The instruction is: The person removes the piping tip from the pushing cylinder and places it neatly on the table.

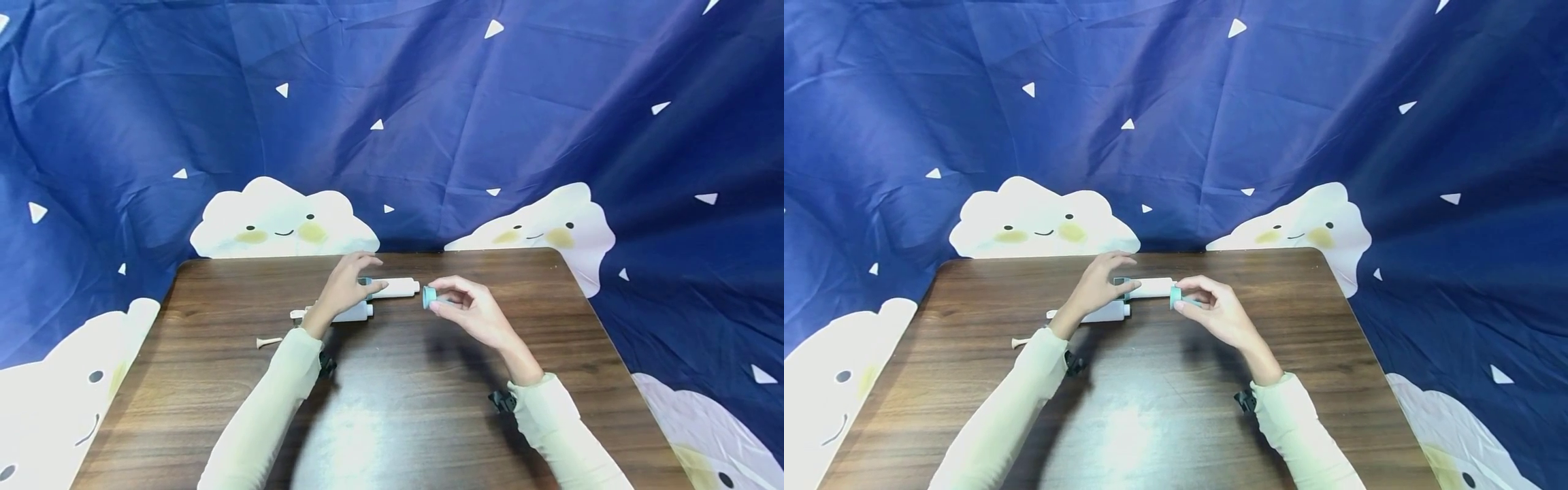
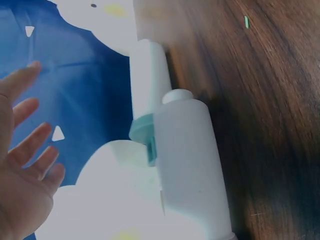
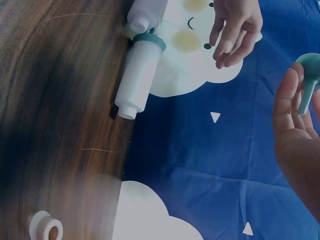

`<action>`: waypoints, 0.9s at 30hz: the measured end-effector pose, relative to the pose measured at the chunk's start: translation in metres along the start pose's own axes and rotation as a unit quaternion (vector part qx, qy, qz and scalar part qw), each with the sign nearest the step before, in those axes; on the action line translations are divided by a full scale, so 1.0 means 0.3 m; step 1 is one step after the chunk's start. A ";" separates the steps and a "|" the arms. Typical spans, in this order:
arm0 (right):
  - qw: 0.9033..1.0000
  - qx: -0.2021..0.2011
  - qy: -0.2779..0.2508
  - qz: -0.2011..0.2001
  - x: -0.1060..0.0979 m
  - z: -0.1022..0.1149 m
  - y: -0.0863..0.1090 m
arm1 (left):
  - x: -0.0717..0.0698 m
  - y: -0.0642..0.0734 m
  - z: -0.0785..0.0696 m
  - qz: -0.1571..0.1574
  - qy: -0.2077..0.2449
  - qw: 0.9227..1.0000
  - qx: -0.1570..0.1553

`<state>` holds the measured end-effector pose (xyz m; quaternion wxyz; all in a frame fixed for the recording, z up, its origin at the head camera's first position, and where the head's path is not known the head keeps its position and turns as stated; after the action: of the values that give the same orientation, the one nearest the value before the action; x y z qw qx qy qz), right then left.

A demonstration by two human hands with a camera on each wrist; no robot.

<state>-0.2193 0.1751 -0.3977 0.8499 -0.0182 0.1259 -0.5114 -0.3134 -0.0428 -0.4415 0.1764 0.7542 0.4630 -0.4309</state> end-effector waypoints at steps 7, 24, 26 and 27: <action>1.000 -0.001 0.017 -0.005 0.001 0.017 -0.010 | -0.023 0.044 -0.044 -0.003 0.066 0.998 0.023; 1.000 -0.018 -0.005 0.014 0.053 0.049 -0.040 | -0.061 0.158 -0.175 -0.030 0.281 0.954 0.103; 1.000 -0.019 -0.004 0.015 0.061 0.052 -0.041 | -0.064 0.167 -0.189 -0.029 0.290 0.951 0.103; 1.000 -0.018 -0.001 0.014 0.064 0.053 -0.041 | -0.064 0.171 -0.196 -0.028 0.296 0.949 0.102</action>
<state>-0.2176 0.1508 -0.3840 0.8564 -0.0327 0.1344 -0.4974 -0.2449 -0.0404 -0.3994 -0.0584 0.8485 0.4692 -0.2377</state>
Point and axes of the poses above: each hand's wrist, its own y-axis away from the middle knuckle, its own x-axis out of the palm, z = x × y, the point moved 6 cm from there along -y, towards the middle knuckle, and after that the axes turned 10 degrees about z, right-handed, at the moved point
